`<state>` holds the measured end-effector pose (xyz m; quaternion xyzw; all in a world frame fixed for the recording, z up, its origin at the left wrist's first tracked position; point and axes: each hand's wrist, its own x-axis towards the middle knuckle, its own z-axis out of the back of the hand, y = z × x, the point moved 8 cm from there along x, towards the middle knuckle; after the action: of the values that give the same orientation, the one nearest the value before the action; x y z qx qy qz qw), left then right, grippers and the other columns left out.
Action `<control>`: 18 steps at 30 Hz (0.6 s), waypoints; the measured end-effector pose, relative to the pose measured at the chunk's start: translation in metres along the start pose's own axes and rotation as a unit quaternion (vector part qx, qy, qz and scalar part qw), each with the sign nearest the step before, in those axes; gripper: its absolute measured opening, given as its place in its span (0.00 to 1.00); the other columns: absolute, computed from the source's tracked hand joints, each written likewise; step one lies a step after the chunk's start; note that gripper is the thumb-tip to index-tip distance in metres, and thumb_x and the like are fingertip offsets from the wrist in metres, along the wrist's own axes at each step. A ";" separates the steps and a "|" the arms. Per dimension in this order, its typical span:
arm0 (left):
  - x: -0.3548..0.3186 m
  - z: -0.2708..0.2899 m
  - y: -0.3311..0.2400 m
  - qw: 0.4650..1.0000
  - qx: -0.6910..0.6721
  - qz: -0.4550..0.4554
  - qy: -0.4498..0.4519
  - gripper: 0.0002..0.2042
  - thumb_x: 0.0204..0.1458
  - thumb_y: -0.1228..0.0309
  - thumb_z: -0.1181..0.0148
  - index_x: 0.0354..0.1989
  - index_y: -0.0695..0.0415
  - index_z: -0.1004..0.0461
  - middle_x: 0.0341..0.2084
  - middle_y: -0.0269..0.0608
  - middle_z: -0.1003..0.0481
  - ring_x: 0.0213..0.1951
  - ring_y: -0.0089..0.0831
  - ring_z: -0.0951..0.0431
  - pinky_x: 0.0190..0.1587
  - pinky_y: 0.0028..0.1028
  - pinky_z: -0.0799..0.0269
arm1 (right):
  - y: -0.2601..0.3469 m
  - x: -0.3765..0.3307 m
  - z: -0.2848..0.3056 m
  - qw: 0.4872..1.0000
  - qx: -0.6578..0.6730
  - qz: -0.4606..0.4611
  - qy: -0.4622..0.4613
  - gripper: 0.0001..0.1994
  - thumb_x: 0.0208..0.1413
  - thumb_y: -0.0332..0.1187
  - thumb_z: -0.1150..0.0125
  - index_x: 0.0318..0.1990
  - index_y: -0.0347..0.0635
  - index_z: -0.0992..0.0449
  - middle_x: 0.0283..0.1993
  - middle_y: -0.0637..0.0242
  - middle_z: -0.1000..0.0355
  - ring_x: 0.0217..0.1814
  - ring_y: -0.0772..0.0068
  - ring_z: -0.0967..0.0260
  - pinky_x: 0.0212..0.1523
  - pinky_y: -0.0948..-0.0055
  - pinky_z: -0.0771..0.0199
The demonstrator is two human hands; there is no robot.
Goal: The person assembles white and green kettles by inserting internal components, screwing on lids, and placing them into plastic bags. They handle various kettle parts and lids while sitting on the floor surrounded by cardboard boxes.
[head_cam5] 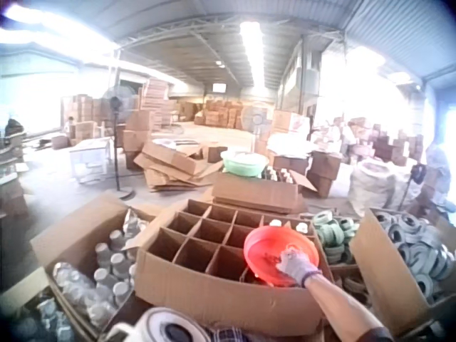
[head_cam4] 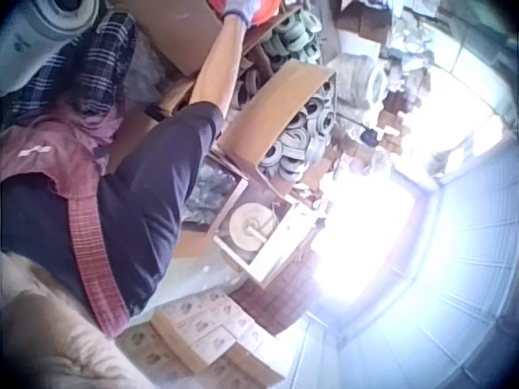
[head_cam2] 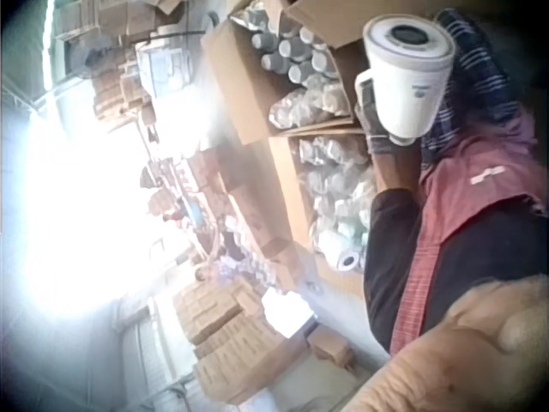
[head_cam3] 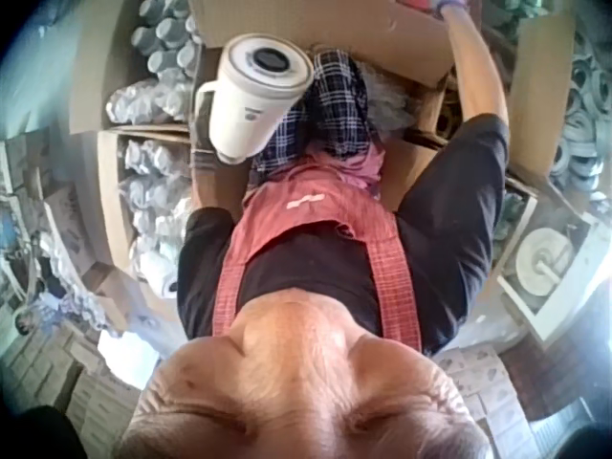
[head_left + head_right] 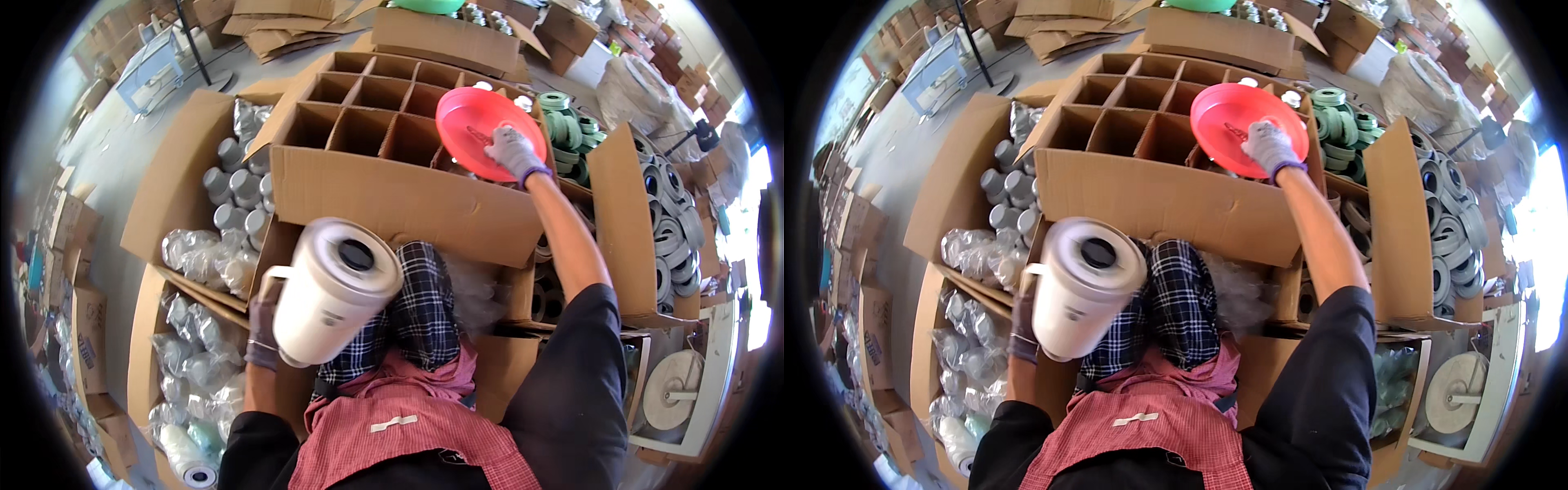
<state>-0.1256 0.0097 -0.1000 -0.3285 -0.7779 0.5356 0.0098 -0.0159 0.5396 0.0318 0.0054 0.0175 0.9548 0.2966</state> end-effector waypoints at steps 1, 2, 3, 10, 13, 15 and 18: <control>-0.006 0.022 0.006 0.993 0.111 -0.024 0.020 0.19 0.62 0.59 0.47 0.43 0.67 0.22 0.37 0.44 0.19 0.37 0.29 0.18 0.41 0.28 0.21 | 0.009 0.007 0.002 0.999 0.022 0.009 0.034 0.19 0.46 0.43 0.37 0.36 0.34 0.21 0.37 0.47 0.24 0.40 0.52 0.23 0.42 0.57 0.24; -0.011 0.005 0.007 0.975 0.214 -0.038 0.054 0.19 0.62 0.59 0.46 0.41 0.67 0.21 0.36 0.43 0.19 0.36 0.27 0.19 0.39 0.25 0.22 | 0.011 0.003 0.005 0.997 0.032 0.005 0.072 0.19 0.45 0.42 0.37 0.36 0.33 0.22 0.36 0.48 0.25 0.37 0.54 0.23 0.40 0.58 0.24; -0.011 0.000 0.015 0.992 0.117 0.040 0.038 0.20 0.62 0.58 0.48 0.40 0.67 0.21 0.34 0.41 0.19 0.35 0.25 0.19 0.37 0.24 0.23 | 0.006 -0.003 0.018 0.993 0.104 -0.051 0.034 0.18 0.46 0.41 0.38 0.36 0.32 0.23 0.36 0.51 0.25 0.35 0.60 0.24 0.38 0.61 0.23; 0.020 -0.006 0.038 0.967 0.134 0.173 0.133 0.14 0.62 0.64 0.46 0.47 0.62 0.22 0.36 0.39 0.19 0.34 0.25 0.18 0.37 0.26 0.20 | 0.172 -0.140 0.082 0.812 0.538 0.202 0.101 0.08 0.56 0.34 0.39 0.38 0.41 0.24 0.42 0.65 0.27 0.43 0.68 0.29 0.48 0.67 0.28; 0.023 -0.035 0.042 0.954 0.074 0.201 0.211 0.16 0.60 0.59 0.43 0.44 0.61 0.21 0.32 0.37 0.19 0.34 0.23 0.19 0.37 0.24 0.23 | 0.237 -0.210 0.089 0.797 0.216 0.560 -0.067 0.10 0.46 0.31 0.36 0.38 0.50 0.24 0.49 0.67 0.29 0.54 0.62 0.31 0.56 0.54 0.31; 0.019 -0.045 0.044 0.938 0.077 0.237 0.240 0.15 0.60 0.60 0.43 0.43 0.61 0.21 0.33 0.37 0.19 0.34 0.23 0.19 0.37 0.24 0.23 | 0.252 -0.233 0.076 0.766 0.106 0.612 -0.167 0.10 0.44 0.30 0.36 0.37 0.50 0.24 0.53 0.65 0.30 0.60 0.63 0.35 0.61 0.42 0.35; 0.019 -0.050 0.050 0.920 0.100 0.275 0.261 0.14 0.60 0.62 0.44 0.43 0.61 0.21 0.33 0.37 0.19 0.33 0.24 0.19 0.36 0.24 0.23 | 0.266 -0.246 0.070 0.706 0.037 0.693 -0.142 0.11 0.43 0.32 0.37 0.38 0.49 0.24 0.53 0.64 0.31 0.63 0.62 0.36 0.64 0.42 0.36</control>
<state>-0.0977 0.0712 -0.1271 -0.6551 -0.5692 0.4871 0.0973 0.0375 0.1833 0.1120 0.1627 0.0021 0.8784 -0.4495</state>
